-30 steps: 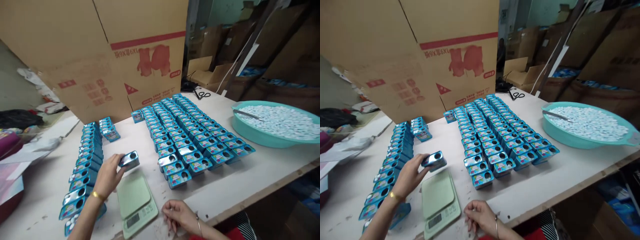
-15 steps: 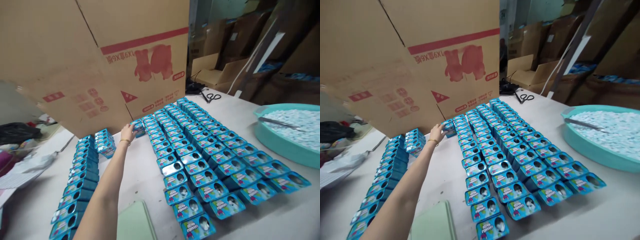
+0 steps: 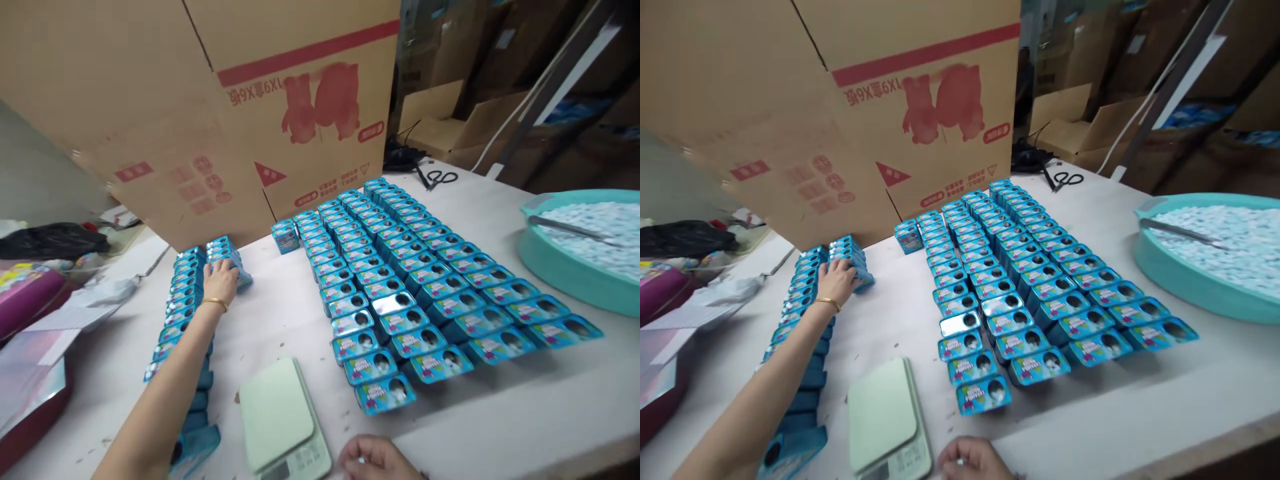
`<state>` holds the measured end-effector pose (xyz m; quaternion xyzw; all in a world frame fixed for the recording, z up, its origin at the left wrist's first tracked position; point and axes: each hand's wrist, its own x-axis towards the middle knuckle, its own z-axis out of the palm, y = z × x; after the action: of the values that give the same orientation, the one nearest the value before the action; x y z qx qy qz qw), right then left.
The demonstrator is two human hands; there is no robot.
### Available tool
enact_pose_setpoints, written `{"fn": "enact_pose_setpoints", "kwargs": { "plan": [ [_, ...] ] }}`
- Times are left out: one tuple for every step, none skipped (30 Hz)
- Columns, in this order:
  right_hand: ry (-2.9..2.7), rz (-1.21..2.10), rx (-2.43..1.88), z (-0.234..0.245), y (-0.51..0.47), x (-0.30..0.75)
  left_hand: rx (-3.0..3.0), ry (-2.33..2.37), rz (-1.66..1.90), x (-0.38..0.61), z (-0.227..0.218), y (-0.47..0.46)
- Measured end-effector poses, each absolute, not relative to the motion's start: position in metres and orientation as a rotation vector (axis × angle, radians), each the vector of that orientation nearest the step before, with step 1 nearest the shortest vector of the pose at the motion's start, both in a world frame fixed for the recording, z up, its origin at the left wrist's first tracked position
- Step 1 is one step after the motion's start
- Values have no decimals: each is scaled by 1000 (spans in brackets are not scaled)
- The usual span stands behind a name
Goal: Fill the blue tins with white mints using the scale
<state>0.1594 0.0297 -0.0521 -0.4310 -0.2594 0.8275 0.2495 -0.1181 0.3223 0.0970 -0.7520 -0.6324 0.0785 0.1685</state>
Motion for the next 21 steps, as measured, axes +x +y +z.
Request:
{"fn": "enact_pose_setpoints", "kwargs": {
  "plan": [
    [-692,2245,-1165,-48,31,159,-2173,-1770,249,-113,105,309],
    [-678,2235,-1156,-43,32,159,-2208,-1747,275,-107,114,292],
    [-670,2227,-1147,-38,33,160,-2247,-1723,306,-100,123,273],
    [-660,2218,-1141,-33,33,161,-2287,-1702,337,-92,133,251],
    [-654,2205,-1140,-29,33,162,-2335,-1672,373,-83,141,229],
    [-651,2189,-1144,-25,33,163,-2402,-1609,442,-74,149,206],
    [-653,2168,-1147,-22,32,164,-2447,-1584,496,-65,155,184],
    [-665,2148,-1150,-21,31,164,-2485,-1574,539,-56,158,163],
    [-683,2129,-1151,-19,30,164,-2518,-1572,575,-48,159,145],
    [-705,2108,-1153,-19,29,164,-2541,-1581,598,-41,158,130],
    [-726,2088,-1156,-19,27,164,-2559,-1592,615,-35,155,119],
    [-746,2070,-1163,-19,26,163,-2575,-1601,626,-31,152,110],
    [-763,2054,-1171,-19,26,163,-2592,-1604,631,-29,148,105],
    [-775,2041,-1177,-19,25,163,-2612,-1599,621,-28,145,102],
    [-787,2031,-1181,-19,24,163,-2638,-1586,590,-29,144,100],
    [-797,2026,-1182,-20,24,164,-2665,-1567,525,-31,144,98],
    [-807,2022,-1181,-20,23,165,-2687,-1550,414,-35,145,96],
    [-817,2017,-1180,-20,22,166,-2697,-1542,262,-40,146,94],
    [-828,2014,-1178,-20,21,167,-2687,-1553,81,-46,148,90],
    [-839,2011,-1174,-20,20,168,-2657,-1584,-112,-53,149,84],
    [-850,2009,-1171,-21,19,170,-2606,-1636,-299,-61,149,77]
  ]
}}
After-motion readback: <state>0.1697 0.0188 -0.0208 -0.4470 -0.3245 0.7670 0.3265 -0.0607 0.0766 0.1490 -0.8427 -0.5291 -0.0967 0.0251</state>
